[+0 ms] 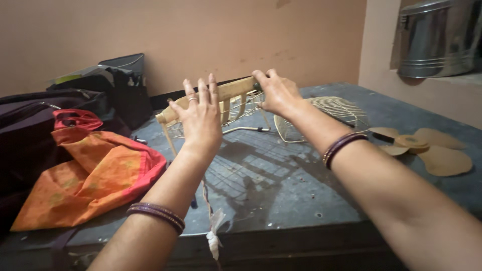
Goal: The person removes the front grille and fan blades from a small table fan, then uses a screwdriver to loosen and remove the motor housing from the fan frame. The components are placed on the work surface as they are removed.
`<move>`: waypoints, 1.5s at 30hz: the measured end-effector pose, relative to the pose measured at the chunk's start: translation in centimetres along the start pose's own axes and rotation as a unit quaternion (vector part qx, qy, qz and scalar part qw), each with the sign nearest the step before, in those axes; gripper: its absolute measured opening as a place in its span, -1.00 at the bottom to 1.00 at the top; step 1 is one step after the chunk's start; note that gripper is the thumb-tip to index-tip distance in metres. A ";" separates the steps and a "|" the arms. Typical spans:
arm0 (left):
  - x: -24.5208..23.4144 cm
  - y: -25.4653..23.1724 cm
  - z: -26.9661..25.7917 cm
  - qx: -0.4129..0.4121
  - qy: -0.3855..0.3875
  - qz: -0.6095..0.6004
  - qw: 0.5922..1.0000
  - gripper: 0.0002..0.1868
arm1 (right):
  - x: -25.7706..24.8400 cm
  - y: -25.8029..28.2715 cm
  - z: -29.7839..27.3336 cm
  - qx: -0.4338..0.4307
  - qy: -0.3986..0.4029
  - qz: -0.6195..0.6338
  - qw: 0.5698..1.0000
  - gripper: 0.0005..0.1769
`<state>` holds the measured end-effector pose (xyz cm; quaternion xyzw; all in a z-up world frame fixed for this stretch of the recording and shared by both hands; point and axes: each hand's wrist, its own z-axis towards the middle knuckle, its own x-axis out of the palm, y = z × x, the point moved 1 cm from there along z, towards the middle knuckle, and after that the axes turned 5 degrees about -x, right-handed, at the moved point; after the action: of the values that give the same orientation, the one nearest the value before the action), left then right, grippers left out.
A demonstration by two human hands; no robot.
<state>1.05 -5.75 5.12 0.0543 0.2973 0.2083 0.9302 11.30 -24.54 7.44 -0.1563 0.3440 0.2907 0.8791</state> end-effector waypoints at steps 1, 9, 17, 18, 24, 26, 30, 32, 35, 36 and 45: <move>0.4 -0.1 -0.1 0.000 -0.009 0.008 1.000 0.08 | 0.3 0.0 0.1 0.006 -0.007 0.006 1.000 -0.08; 0.2 0.6 -0.3 0.009 0.023 -0.018 1.000 0.10 | 1.3 0.3 0.6 0.026 -0.033 0.019 0.999 -0.29; -0.2 4.1 -0.3 0.031 0.021 -0.085 0.996 0.25 | 0.5 1.8 0.7 -0.006 -0.059 0.025 0.998 -0.28; -0.1 4.8 -0.3 0.038 0.015 -0.096 0.995 0.24 | 0.5 2.2 0.7 -0.014 -0.068 0.025 0.997 -0.27; 1.2 8.9 -0.1 0.082 -0.001 -0.131 0.988 0.20 | -0.4 4.4 1.1 -0.010 -0.050 0.016 0.999 -0.28; 1.7 10.5 0.3 0.105 -0.007 -0.149 0.983 0.21 | -0.9 5.3 1.1 -0.026 -0.055 0.009 0.998 -0.27; 3.1 12.8 0.6 0.111 0.022 -0.136 0.984 0.31 | -2.0 7.1 0.8 -0.039 -0.051 0.008 0.998 -0.27; 3.7 13.6 0.7 0.106 0.036 -0.143 0.983 0.35 | -2.6 8.0 0.8 -0.045 -0.050 0.003 0.998 -0.26; 4.0 14.4 0.6 0.107 0.023 -0.169 0.979 0.40 | -3.3 9.3 0.8 -0.071 -0.052 -0.010 0.996 -0.28; 3.9 14.5 0.4 0.109 0.015 -0.180 0.978 0.42 | -3.4 9.6 0.8 -0.082 -0.053 -0.014 0.995 -0.29; 0.0 10.5 -1.4 0.039 0.074 -0.131 0.988 0.55 | -1.2 3.5 2.1 -0.029 -0.109 0.164 0.980 -0.43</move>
<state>-3.46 3.71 6.29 0.0354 0.3774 0.0763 0.9222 9.54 -21.31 9.52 -0.0904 0.2590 0.4555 0.8469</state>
